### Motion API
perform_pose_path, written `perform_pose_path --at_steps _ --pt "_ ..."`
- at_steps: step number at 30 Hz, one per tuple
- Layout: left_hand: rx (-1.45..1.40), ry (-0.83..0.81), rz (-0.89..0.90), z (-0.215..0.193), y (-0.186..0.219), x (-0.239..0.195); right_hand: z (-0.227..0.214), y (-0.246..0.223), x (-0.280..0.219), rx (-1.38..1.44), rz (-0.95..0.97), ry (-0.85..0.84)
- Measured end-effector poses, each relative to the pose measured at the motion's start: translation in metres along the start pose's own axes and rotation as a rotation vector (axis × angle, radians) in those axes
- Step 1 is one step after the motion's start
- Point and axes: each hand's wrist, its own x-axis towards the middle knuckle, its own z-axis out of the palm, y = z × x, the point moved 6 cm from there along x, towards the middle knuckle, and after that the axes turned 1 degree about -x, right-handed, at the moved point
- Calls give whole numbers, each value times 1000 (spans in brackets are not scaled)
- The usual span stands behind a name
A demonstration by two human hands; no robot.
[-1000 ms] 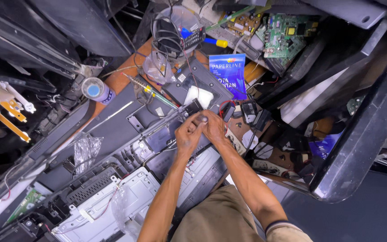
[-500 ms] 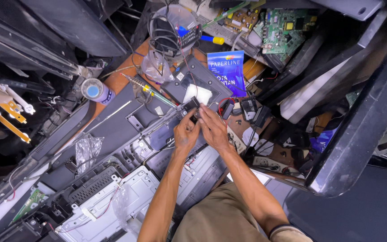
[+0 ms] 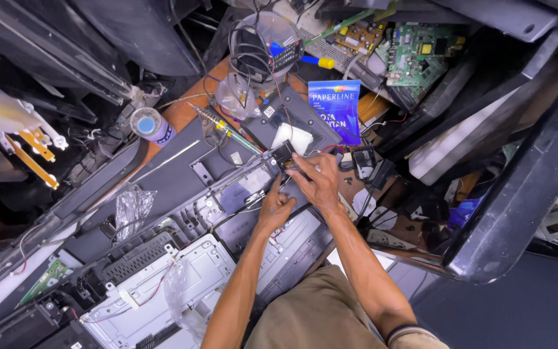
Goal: The person uses a screwdriver to remove screws from a disassembled electronic device, likely a television or monitor. They carefully manipulate internal components and wires while working on the device's chassis.
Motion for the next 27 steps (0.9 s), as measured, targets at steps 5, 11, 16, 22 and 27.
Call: perform_pose_path --at_steps 5,11,16,22,27 --pt "33 -41 -64 23 -49 36 -7 -12 18 83 -30 -34" --pt "19 -57 -124 25 -45 31 -9 2 14 86 37 -15" --pt "5 -54 -127 21 -31 26 -7 3 14 92 40 -7" --pt "75 -67 -115 19 0 13 -5 -4 17 104 51 -22" --pt "-43 -22 -70 29 -26 16 -4 -7 15 121 31 -23"
